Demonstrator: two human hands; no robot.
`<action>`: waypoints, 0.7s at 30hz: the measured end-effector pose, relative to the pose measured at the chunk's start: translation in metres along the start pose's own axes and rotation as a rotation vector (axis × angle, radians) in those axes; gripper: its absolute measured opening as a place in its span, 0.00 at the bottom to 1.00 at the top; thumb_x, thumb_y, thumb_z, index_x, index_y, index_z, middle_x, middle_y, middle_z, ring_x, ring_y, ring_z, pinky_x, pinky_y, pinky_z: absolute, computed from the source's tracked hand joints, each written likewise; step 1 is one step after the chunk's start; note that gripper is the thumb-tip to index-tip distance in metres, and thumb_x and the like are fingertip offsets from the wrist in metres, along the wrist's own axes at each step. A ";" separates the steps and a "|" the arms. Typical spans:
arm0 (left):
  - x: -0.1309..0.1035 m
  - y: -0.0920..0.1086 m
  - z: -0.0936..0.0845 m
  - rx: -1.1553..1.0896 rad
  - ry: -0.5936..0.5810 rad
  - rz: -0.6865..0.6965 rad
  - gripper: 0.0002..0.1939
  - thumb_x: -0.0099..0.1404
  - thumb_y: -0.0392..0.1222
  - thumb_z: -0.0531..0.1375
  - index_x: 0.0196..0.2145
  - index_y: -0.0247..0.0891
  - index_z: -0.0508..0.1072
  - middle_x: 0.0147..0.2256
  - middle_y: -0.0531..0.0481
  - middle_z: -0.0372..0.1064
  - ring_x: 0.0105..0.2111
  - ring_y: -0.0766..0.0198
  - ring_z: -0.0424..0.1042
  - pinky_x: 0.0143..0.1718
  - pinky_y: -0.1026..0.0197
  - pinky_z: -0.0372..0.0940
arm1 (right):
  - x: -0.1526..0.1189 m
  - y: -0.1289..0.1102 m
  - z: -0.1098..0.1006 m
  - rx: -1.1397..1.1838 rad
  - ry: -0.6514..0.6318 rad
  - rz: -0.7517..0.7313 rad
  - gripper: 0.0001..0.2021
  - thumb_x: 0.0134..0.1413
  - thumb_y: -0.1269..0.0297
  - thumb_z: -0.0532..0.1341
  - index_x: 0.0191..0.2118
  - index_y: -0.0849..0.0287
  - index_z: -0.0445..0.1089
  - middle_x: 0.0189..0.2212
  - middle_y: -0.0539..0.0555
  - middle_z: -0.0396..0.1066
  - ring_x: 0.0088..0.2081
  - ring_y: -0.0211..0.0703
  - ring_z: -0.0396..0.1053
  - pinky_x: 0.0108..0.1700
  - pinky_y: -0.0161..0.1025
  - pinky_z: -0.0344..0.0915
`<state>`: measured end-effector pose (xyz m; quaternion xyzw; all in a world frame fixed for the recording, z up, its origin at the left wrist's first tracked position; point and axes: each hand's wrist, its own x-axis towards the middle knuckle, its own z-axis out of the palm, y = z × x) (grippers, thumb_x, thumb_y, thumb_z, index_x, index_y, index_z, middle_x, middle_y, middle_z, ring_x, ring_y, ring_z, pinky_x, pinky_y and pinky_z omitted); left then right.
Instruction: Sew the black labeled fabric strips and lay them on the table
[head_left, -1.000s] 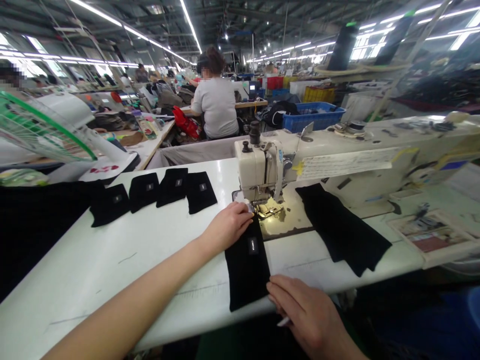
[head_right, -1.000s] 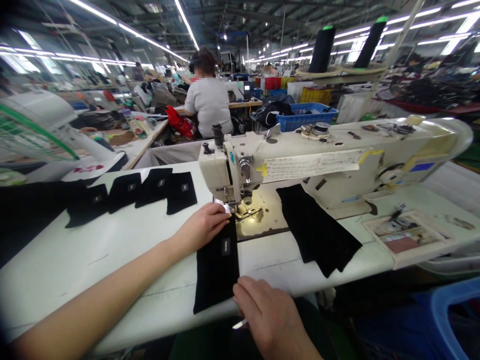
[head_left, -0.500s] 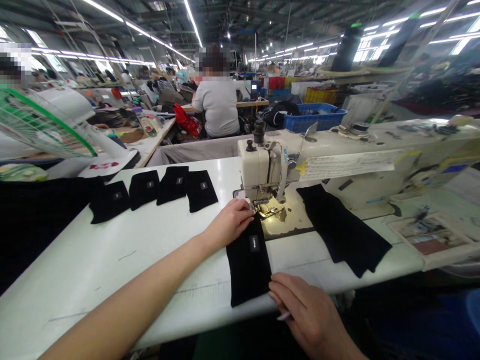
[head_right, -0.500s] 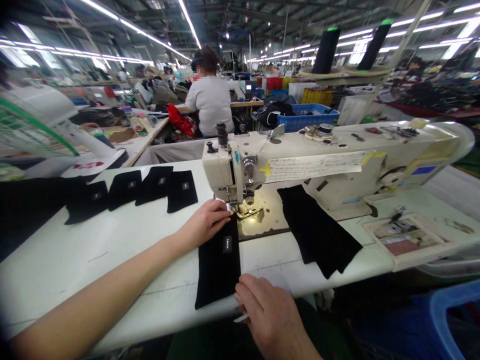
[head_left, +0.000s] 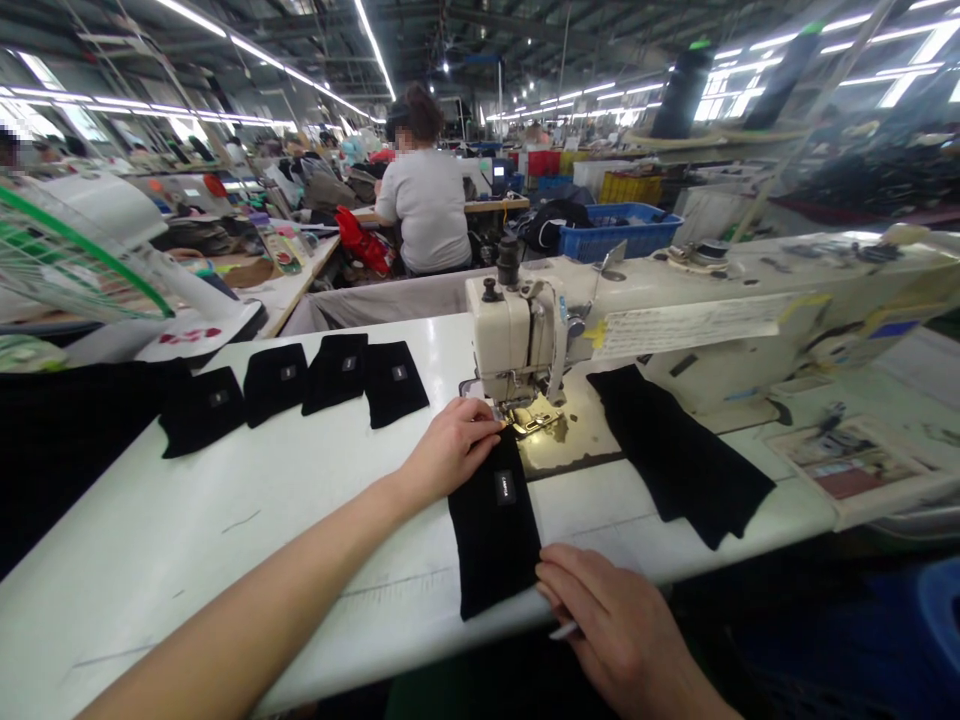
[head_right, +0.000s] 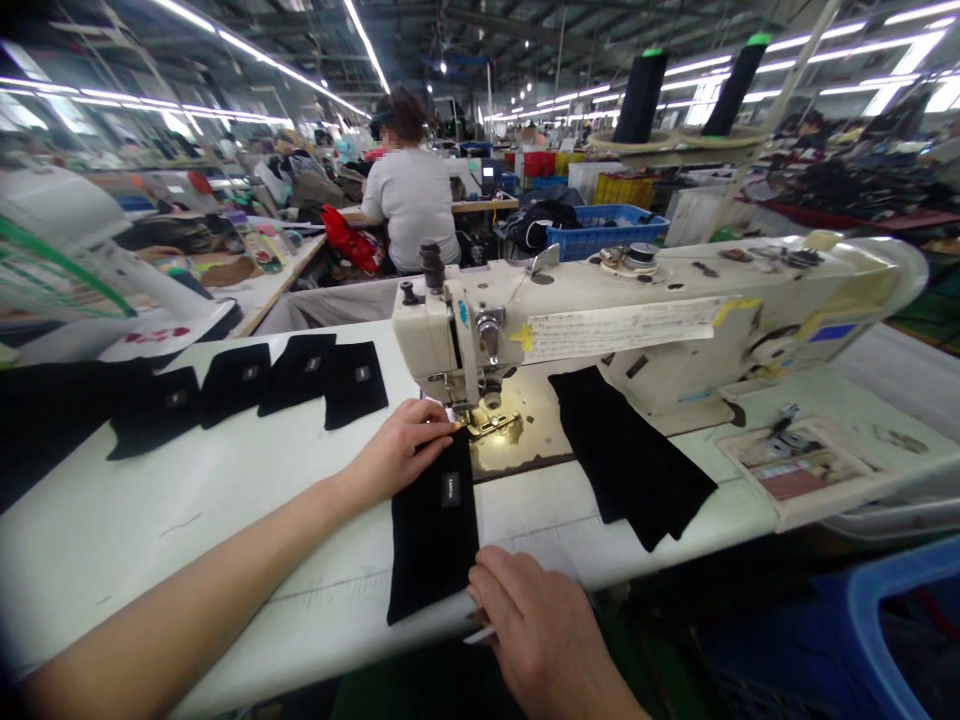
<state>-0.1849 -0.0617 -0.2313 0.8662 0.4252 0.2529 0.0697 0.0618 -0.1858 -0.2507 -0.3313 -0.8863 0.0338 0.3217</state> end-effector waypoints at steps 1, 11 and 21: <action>0.000 -0.001 -0.001 0.007 -0.004 -0.001 0.10 0.69 0.34 0.59 0.45 0.37 0.80 0.42 0.43 0.71 0.43 0.55 0.69 0.47 0.52 0.67 | 0.000 0.000 0.000 -0.001 -0.007 0.006 0.16 0.67 0.75 0.48 0.45 0.62 0.73 0.41 0.58 0.78 0.34 0.42 0.76 0.32 0.36 0.71; -0.005 0.016 -0.010 0.314 -0.095 -0.017 0.15 0.70 0.36 0.58 0.52 0.37 0.76 0.49 0.38 0.70 0.49 0.47 0.68 0.53 0.39 0.65 | 0.003 0.000 -0.004 -0.017 -0.072 0.011 0.18 0.70 0.72 0.45 0.46 0.61 0.74 0.40 0.58 0.77 0.35 0.43 0.75 0.30 0.36 0.68; -0.066 0.094 -0.019 0.085 -0.214 0.302 0.14 0.72 0.37 0.54 0.51 0.34 0.74 0.46 0.39 0.74 0.49 0.52 0.73 0.45 0.53 0.74 | -0.007 0.004 -0.004 -0.057 -0.049 -0.077 0.15 0.70 0.70 0.50 0.50 0.67 0.73 0.43 0.61 0.78 0.36 0.45 0.76 0.31 0.38 0.71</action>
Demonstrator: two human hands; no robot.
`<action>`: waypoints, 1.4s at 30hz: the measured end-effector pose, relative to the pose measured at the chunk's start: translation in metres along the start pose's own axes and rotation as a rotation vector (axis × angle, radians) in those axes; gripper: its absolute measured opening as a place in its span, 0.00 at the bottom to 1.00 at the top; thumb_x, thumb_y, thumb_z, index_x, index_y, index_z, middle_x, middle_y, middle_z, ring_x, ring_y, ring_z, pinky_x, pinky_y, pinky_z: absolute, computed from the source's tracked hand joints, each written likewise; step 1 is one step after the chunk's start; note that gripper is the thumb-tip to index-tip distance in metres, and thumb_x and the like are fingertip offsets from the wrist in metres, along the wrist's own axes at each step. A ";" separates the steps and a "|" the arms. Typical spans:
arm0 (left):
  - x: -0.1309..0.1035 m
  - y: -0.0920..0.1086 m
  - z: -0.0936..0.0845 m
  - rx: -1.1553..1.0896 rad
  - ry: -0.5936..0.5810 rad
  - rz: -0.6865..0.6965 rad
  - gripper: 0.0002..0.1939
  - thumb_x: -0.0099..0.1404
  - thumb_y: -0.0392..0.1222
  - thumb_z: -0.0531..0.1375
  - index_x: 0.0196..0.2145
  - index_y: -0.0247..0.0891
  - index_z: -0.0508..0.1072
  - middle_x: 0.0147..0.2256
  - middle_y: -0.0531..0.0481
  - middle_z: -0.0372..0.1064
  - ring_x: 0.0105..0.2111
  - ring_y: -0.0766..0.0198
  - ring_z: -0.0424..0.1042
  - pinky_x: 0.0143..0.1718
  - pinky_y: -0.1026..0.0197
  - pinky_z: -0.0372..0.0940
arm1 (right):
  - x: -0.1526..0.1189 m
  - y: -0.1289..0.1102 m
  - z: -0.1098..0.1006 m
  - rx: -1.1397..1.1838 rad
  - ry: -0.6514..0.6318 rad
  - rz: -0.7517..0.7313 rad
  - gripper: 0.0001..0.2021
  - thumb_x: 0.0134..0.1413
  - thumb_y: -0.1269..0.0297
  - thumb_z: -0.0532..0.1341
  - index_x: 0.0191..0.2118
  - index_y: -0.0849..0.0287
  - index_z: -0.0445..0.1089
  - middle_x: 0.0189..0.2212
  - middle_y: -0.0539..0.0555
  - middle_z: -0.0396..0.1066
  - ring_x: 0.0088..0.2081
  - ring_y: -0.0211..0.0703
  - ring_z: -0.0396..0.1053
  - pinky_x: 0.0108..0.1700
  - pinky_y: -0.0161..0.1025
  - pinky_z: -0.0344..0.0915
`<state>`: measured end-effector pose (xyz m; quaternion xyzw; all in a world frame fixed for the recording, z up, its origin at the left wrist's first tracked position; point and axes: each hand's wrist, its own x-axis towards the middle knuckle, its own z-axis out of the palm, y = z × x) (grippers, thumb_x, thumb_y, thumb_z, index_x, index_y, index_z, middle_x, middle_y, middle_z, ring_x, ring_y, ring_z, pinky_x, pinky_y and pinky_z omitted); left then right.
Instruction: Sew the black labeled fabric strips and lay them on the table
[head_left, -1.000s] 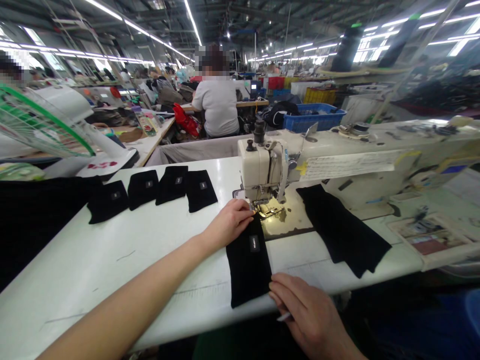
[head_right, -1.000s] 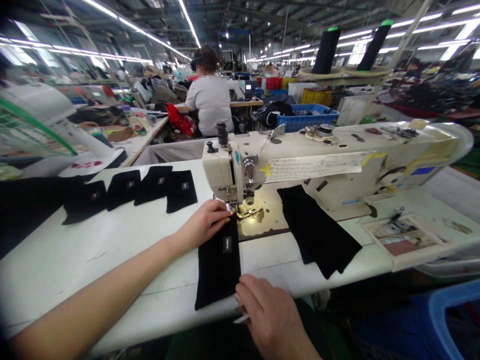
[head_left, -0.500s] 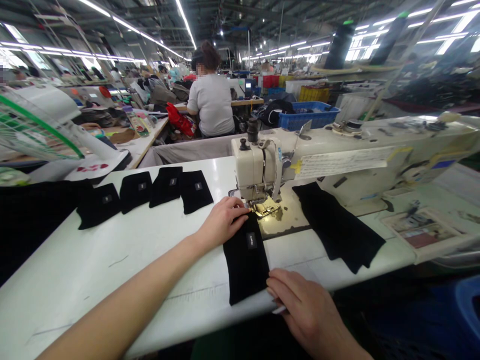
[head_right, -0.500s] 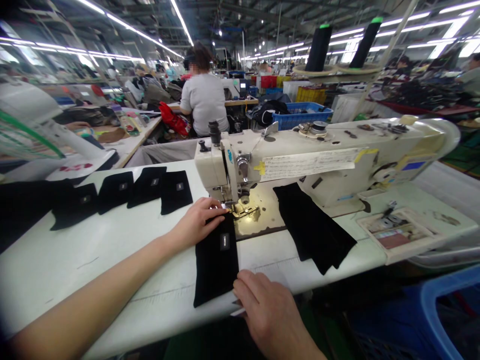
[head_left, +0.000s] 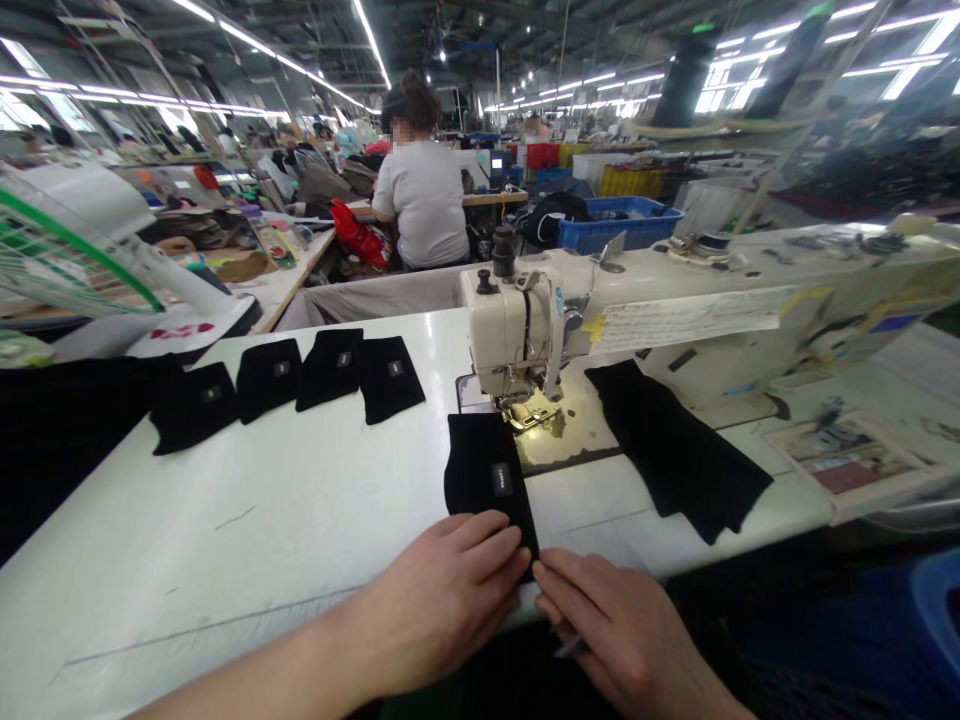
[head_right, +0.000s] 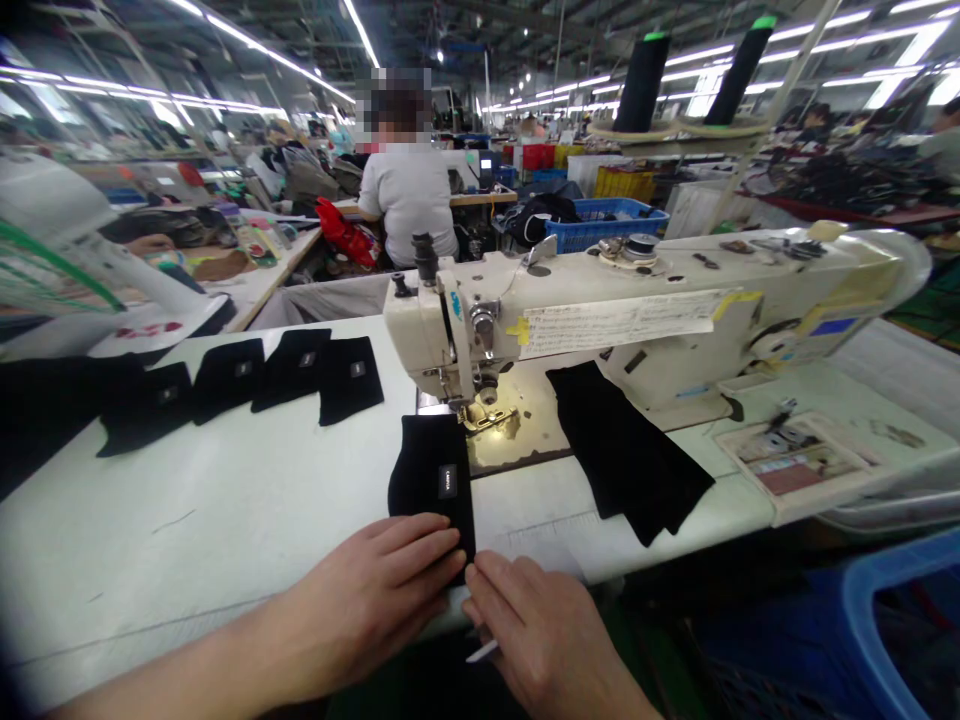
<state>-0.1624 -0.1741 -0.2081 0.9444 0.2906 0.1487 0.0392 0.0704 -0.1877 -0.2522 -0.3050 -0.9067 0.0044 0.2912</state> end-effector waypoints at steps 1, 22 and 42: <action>-0.003 0.001 0.000 0.018 -0.001 0.016 0.15 0.72 0.37 0.53 0.52 0.33 0.73 0.48 0.39 0.74 0.51 0.51 0.72 0.46 0.51 0.74 | 0.000 0.000 -0.001 0.006 -0.009 -0.001 0.16 0.70 0.70 0.50 0.51 0.67 0.73 0.43 0.61 0.78 0.36 0.44 0.76 0.31 0.38 0.71; 0.005 -0.034 -0.004 0.002 -0.011 0.014 0.15 0.74 0.41 0.53 0.52 0.34 0.73 0.51 0.40 0.73 0.54 0.50 0.71 0.51 0.50 0.73 | 0.032 0.020 0.007 0.072 -0.182 0.174 0.19 0.53 0.79 0.57 0.49 0.59 0.71 0.46 0.56 0.74 0.41 0.47 0.72 0.36 0.39 0.68; 0.022 -0.085 -0.005 -0.026 -0.019 0.029 0.16 0.74 0.42 0.54 0.52 0.32 0.74 0.52 0.36 0.71 0.54 0.49 0.70 0.54 0.46 0.71 | 0.076 0.044 0.015 -0.088 -0.272 0.253 0.11 0.61 0.73 0.62 0.48 0.58 0.74 0.41 0.53 0.72 0.34 0.42 0.72 0.29 0.37 0.59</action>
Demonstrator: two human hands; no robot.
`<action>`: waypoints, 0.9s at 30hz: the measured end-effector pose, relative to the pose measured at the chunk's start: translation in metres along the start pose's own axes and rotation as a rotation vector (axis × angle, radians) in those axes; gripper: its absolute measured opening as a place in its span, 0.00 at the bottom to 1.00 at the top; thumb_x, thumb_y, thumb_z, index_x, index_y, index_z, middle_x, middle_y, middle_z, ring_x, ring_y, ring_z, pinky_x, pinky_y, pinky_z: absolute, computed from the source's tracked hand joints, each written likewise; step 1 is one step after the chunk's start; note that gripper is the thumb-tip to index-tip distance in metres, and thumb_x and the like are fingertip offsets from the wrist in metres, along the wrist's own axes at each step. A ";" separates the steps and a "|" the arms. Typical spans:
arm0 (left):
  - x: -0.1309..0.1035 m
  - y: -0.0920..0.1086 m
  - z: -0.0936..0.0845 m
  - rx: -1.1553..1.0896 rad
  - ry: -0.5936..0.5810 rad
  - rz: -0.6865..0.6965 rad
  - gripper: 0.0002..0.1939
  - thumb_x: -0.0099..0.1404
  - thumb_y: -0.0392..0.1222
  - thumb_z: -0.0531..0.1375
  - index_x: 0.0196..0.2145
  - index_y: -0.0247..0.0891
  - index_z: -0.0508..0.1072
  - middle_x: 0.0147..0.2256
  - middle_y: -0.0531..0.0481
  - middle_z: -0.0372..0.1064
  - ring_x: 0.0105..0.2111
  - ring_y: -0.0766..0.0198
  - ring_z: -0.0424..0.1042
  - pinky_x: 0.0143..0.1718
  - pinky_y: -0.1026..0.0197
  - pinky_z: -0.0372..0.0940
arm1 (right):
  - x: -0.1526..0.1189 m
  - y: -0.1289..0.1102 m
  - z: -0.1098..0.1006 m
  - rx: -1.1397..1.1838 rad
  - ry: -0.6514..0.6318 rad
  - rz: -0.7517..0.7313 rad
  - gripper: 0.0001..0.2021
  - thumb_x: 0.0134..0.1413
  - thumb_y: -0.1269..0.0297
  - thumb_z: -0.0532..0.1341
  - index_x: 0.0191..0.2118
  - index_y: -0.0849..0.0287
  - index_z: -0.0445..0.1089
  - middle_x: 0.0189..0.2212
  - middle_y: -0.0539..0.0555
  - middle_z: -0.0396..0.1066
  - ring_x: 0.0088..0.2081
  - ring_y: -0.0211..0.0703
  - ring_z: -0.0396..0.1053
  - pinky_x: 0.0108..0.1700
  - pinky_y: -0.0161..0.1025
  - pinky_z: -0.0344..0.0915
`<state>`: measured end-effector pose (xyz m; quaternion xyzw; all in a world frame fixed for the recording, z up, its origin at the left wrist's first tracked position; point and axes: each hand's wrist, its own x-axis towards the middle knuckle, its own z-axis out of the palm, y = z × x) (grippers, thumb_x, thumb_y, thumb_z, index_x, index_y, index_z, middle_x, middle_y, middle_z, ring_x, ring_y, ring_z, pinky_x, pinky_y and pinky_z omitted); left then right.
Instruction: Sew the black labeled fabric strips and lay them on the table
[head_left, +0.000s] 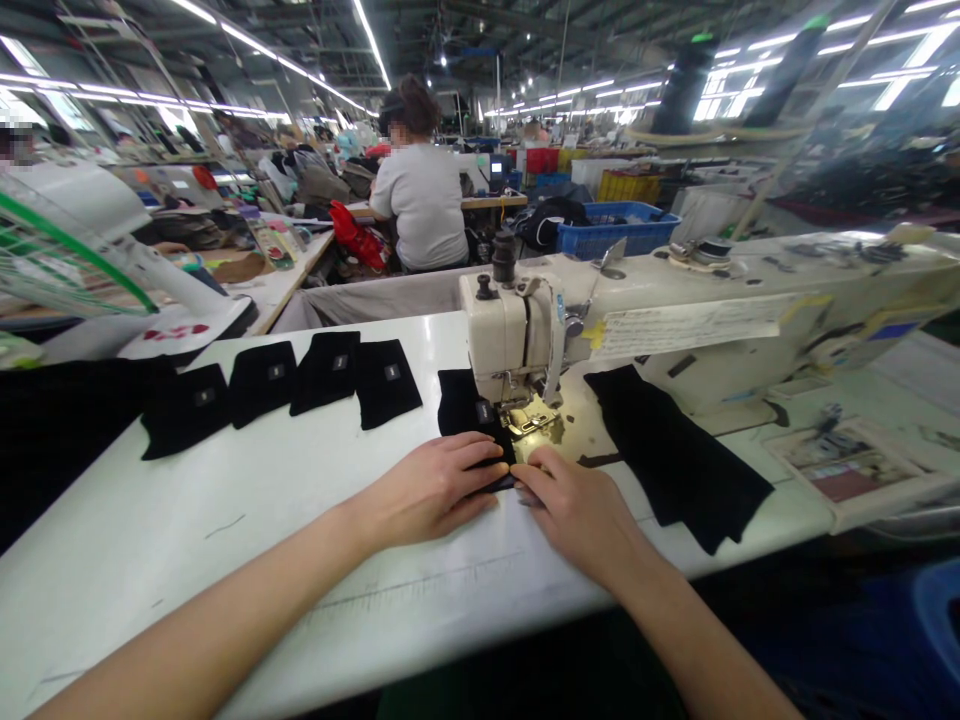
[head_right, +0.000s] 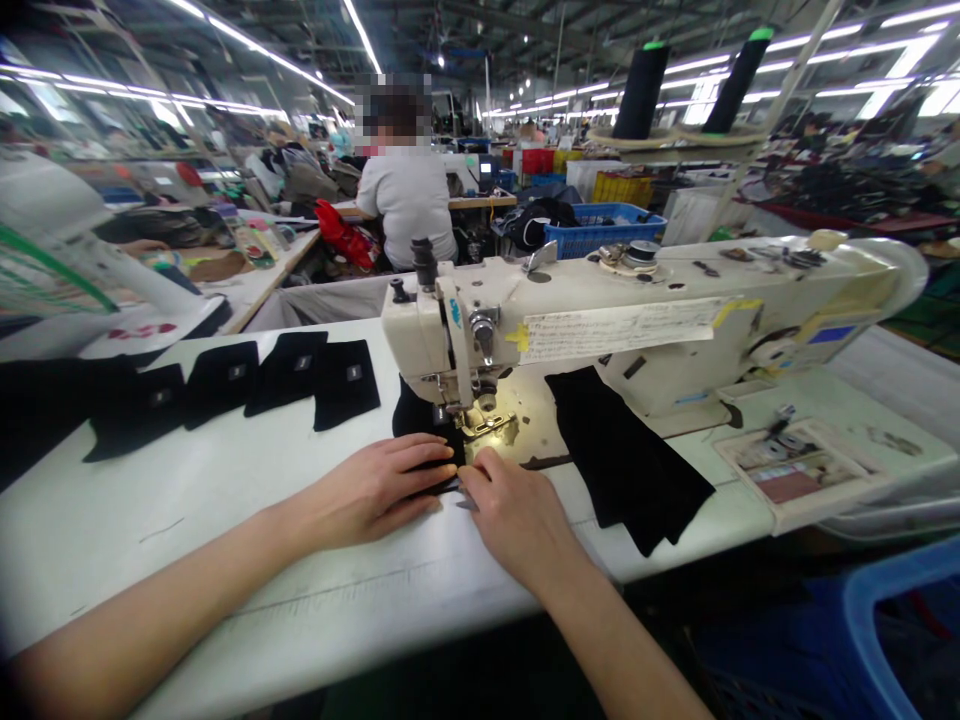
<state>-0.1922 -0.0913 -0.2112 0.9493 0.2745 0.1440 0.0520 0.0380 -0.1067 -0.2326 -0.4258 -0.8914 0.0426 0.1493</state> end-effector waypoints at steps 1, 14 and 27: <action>0.001 -0.003 0.000 -0.004 0.006 0.001 0.16 0.73 0.42 0.54 0.52 0.33 0.74 0.51 0.36 0.71 0.54 0.49 0.71 0.53 0.46 0.71 | 0.002 0.000 0.000 -0.004 -0.002 0.002 0.11 0.61 0.73 0.61 0.48 0.58 0.74 0.41 0.52 0.72 0.34 0.41 0.72 0.29 0.37 0.59; 0.009 -0.034 -0.003 -0.009 0.008 -0.023 0.16 0.74 0.42 0.53 0.53 0.33 0.74 0.52 0.37 0.70 0.53 0.51 0.70 0.55 0.47 0.69 | -0.009 0.020 -0.012 -0.108 0.221 0.128 0.08 0.61 0.72 0.60 0.44 0.58 0.74 0.43 0.51 0.73 0.31 0.39 0.73 0.27 0.36 0.62; 0.017 -0.049 -0.007 0.025 0.021 -0.060 0.16 0.75 0.42 0.52 0.52 0.34 0.75 0.48 0.39 0.72 0.47 0.55 0.72 0.52 0.50 0.71 | -0.053 0.074 -0.046 -0.366 0.219 0.722 0.16 0.67 0.57 0.55 0.51 0.60 0.72 0.50 0.58 0.75 0.31 0.48 0.75 0.27 0.43 0.64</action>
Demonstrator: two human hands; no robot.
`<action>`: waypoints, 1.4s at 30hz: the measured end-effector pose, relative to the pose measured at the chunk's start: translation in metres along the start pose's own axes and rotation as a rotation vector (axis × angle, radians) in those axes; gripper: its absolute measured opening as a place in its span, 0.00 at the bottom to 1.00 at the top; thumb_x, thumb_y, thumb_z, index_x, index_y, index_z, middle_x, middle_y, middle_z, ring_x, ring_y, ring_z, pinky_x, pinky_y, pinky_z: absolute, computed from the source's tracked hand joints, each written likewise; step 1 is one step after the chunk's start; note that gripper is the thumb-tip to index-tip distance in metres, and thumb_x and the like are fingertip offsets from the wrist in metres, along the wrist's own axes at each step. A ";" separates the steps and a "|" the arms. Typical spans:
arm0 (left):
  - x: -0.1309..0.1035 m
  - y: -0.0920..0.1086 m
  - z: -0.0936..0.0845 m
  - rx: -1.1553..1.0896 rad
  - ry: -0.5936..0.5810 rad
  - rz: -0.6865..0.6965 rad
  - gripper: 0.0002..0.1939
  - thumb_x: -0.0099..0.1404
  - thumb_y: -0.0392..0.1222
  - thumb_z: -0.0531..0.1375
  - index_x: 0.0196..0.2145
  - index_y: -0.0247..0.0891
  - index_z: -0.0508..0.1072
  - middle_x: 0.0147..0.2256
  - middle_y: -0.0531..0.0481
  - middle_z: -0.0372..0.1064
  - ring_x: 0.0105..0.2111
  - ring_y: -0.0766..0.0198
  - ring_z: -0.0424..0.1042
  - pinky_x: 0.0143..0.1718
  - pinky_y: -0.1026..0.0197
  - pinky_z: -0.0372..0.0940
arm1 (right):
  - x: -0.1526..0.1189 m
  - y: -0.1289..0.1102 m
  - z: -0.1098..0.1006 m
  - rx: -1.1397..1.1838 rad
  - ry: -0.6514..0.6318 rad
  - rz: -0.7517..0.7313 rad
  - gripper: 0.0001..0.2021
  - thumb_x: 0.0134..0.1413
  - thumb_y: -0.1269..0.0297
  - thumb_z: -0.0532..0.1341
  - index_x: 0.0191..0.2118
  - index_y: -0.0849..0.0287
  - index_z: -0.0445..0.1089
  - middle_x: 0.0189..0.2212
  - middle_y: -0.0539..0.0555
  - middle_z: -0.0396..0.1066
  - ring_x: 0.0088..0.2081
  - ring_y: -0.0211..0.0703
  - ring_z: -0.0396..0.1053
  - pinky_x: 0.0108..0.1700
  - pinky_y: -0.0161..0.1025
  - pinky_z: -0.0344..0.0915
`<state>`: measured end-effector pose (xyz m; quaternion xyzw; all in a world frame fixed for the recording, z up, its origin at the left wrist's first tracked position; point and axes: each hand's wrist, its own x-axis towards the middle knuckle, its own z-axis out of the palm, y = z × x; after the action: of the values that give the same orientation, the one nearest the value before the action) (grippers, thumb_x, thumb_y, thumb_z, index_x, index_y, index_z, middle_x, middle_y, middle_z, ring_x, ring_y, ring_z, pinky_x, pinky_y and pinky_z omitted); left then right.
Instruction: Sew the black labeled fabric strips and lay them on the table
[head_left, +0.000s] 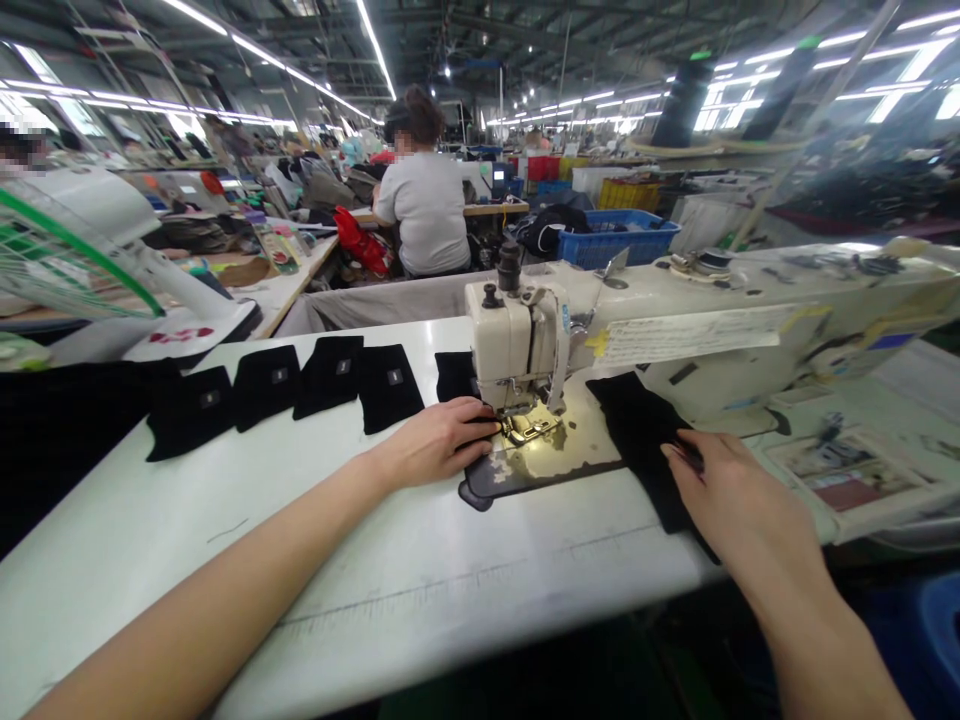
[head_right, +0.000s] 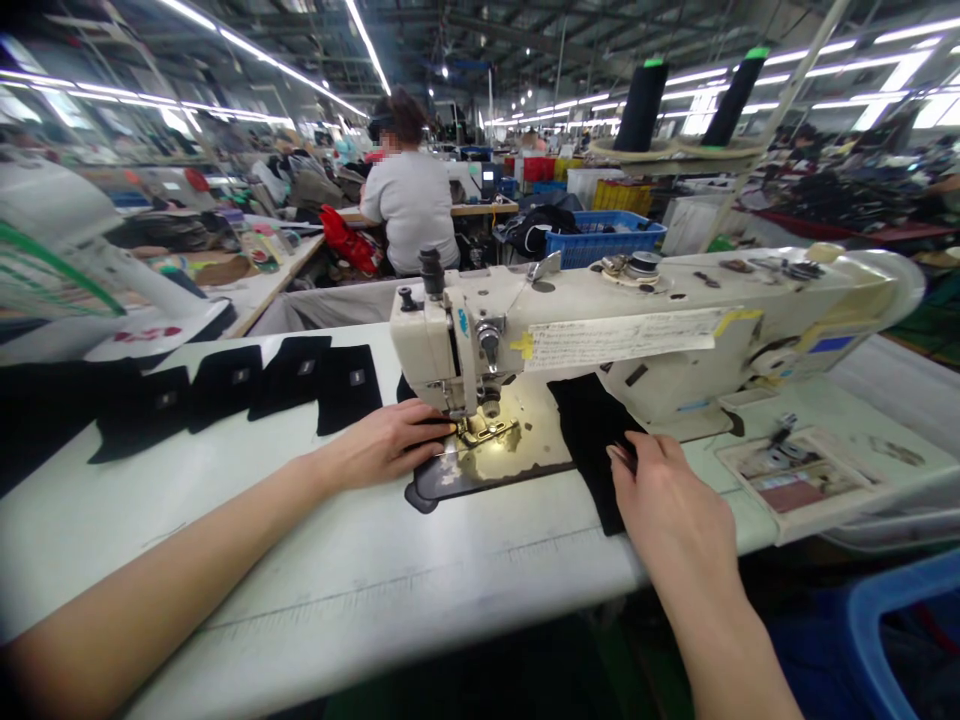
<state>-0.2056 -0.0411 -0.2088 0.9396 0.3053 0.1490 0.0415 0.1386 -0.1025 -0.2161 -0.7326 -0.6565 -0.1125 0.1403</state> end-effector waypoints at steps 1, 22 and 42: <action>0.000 0.000 0.000 -0.002 0.003 -0.005 0.16 0.75 0.42 0.52 0.53 0.35 0.75 0.48 0.39 0.72 0.47 0.55 0.72 0.52 0.50 0.71 | 0.001 0.002 0.000 -0.011 -0.011 0.020 0.16 0.67 0.56 0.55 0.51 0.60 0.72 0.50 0.58 0.75 0.30 0.49 0.75 0.27 0.43 0.64; 0.001 -0.018 0.017 0.128 -0.060 -0.457 0.21 0.76 0.48 0.48 0.61 0.41 0.66 0.66 0.40 0.56 0.67 0.40 0.51 0.63 0.28 0.48 | 0.007 -0.009 -0.023 0.526 0.370 -0.086 0.19 0.61 0.43 0.57 0.35 0.54 0.72 0.33 0.54 0.74 0.32 0.46 0.71 0.39 0.42 0.67; -0.028 0.071 -0.026 -1.118 -0.030 -0.582 0.25 0.73 0.61 0.51 0.49 0.40 0.77 0.46 0.44 0.78 0.47 0.57 0.76 0.46 0.55 0.70 | -0.079 -0.059 -0.034 1.038 -0.158 -0.422 0.14 0.59 0.57 0.64 0.50 0.42 0.77 0.43 0.50 0.81 0.39 0.47 0.80 0.39 0.34 0.78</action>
<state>-0.1953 -0.1155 -0.1796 0.6564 0.4237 0.2556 0.5695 0.0715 -0.1819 -0.2082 -0.4266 -0.7665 0.2546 0.4070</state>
